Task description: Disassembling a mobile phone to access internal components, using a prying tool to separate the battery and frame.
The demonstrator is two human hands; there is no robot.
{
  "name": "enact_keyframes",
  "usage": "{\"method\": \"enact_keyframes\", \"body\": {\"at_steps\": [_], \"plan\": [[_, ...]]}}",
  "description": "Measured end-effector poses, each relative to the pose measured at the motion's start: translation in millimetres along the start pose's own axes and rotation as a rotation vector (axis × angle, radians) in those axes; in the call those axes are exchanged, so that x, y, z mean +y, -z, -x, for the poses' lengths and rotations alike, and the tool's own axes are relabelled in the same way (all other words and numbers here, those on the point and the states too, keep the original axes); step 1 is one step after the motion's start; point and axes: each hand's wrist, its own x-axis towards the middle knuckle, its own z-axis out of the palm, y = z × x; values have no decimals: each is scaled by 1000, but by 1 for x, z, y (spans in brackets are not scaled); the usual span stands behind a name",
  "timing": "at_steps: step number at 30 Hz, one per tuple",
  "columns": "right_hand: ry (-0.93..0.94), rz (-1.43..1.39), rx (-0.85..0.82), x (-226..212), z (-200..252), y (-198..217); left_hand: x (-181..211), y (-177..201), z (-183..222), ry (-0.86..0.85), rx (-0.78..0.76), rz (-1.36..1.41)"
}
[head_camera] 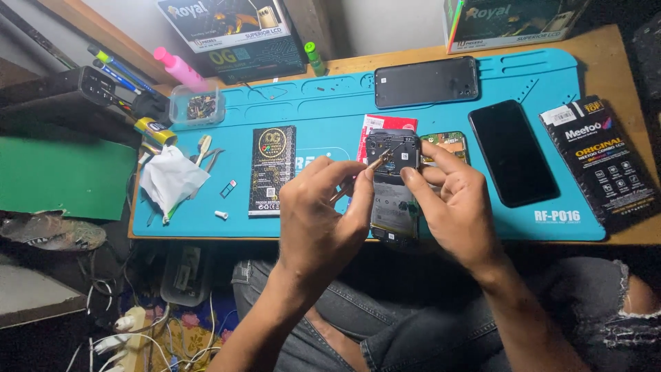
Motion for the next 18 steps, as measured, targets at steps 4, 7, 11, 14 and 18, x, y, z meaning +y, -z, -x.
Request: {"method": "enact_keyframes", "body": {"at_steps": [4, 7, 11, 14, 18], "plan": [[12, 5, 10, -1, -1, 2, 1, 1, -2, 27, -20, 22], [8, -3, 12, -2, -2, 0, 3, 0, -2, 21, -36, 22], [2, -11, 11, -7, -1, -1, 6, -1, -3, 34, -60, 37], [2, 0, 12, -9, 0, -1, 6, -2, -4, 29, -65, 26], [-3, 22, -2, -10, 0, -1, 9, 0, -7, -1, -83, -30]]}}
